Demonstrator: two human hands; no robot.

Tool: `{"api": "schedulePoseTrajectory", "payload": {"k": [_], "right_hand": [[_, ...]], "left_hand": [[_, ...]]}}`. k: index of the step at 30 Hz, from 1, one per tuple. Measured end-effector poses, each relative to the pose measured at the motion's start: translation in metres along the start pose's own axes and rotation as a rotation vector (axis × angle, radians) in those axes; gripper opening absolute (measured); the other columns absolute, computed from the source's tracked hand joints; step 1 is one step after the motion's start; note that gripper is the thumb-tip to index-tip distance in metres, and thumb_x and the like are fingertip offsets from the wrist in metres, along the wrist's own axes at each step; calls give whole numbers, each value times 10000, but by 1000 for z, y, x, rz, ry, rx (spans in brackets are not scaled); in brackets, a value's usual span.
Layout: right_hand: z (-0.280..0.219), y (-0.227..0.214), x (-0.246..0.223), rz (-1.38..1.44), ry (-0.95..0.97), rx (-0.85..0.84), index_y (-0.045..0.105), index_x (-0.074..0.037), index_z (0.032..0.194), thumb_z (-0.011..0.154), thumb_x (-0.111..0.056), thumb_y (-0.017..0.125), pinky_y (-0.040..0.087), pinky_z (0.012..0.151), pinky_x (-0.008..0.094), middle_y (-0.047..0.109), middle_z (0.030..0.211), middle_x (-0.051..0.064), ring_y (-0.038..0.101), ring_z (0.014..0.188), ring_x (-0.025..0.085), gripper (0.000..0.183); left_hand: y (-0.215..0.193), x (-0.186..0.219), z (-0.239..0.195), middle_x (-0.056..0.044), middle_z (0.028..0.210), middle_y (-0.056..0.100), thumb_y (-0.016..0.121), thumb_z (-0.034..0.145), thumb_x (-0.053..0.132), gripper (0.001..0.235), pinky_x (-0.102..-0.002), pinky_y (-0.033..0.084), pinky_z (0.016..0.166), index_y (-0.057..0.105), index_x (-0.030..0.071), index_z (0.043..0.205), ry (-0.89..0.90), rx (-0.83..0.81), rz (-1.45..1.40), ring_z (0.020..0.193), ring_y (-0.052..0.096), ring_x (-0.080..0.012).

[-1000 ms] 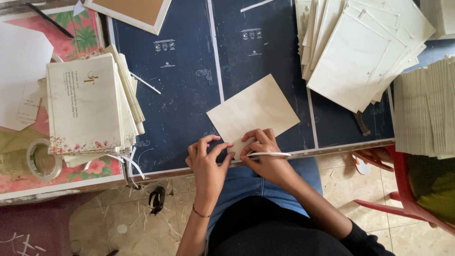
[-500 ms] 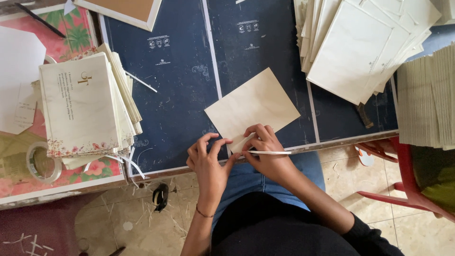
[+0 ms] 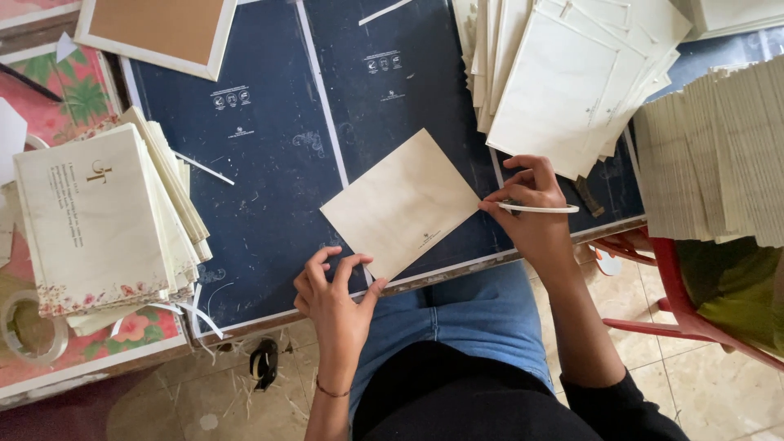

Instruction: Applying double-sided tape to the back of paper cards in a print shop finishing area.

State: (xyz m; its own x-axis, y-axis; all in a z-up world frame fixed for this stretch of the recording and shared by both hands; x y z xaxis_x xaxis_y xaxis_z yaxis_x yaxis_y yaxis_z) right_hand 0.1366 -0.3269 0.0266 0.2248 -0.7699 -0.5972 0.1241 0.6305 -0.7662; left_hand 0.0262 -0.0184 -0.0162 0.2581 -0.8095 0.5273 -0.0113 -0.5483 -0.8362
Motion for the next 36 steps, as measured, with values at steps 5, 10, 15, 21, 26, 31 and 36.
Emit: {"api": "schedulePoseTrajectory", "payload": {"k": [5,10,15,21,26,31,36], "right_hand": [[-3,12,14,25,-25,36,837,-31,888,867,-67,954,588,888,398,582,1316,139,663,1003,271,124],[-5,18,16,-7,-43,7,848,-34,910,872,-65,956,572,832,412,549,1283,142,593,1012,262,119],[-10,19,0,-235,-99,42,777,-36,845,831,-51,926,603,941,454,569,1264,131,643,1051,333,151],[-55,54,1,-229,-163,-290,755,-91,756,721,-149,886,581,971,418,633,1146,37,682,1065,279,147],[-71,67,-50,-125,-132,-361,743,-106,784,780,-184,855,592,949,369,642,1140,13,717,1063,261,137],[-77,76,-93,54,-179,-204,734,-59,972,928,-147,784,631,930,388,631,1256,80,752,1035,304,110],[-73,69,-106,231,-407,-76,699,-71,1455,875,-173,895,649,989,454,576,1493,252,766,1106,381,620]], "left_hand": [[-8,7,1,47,1418,467,940,805,449,385,-591,400,983,755,375,1135,23,10,-7,1273,453,-309],[-11,8,1,38,1435,479,929,824,456,341,-552,449,903,762,381,1112,74,54,17,1261,489,-296],[-8,1,10,30,1371,483,908,832,508,400,-568,388,989,742,324,1147,76,92,5,1222,452,-307],[-3,23,31,-64,1413,466,920,846,408,519,-522,413,892,677,258,1278,53,288,61,1165,486,-328],[26,54,-8,-54,1440,475,792,921,551,501,-481,368,919,661,277,1321,172,212,85,1190,479,-300],[17,35,-5,33,1388,520,702,1036,554,303,-441,293,904,673,322,1228,236,282,153,1190,471,-241],[5,29,10,83,1424,599,791,993,446,249,-484,315,973,698,299,1171,293,217,30,1269,490,-238]]}}
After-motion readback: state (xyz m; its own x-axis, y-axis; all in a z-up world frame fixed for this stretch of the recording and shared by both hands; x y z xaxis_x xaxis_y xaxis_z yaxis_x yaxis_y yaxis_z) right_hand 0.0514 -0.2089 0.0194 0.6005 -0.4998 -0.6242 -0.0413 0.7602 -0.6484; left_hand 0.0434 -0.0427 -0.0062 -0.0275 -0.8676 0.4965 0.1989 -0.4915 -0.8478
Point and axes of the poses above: each hand's wrist, its own z-axis towards the middle knuckle, its own y-axis out of the palm, x = y × z, the point moved 4 cm from there along z, towards the middle knuckle
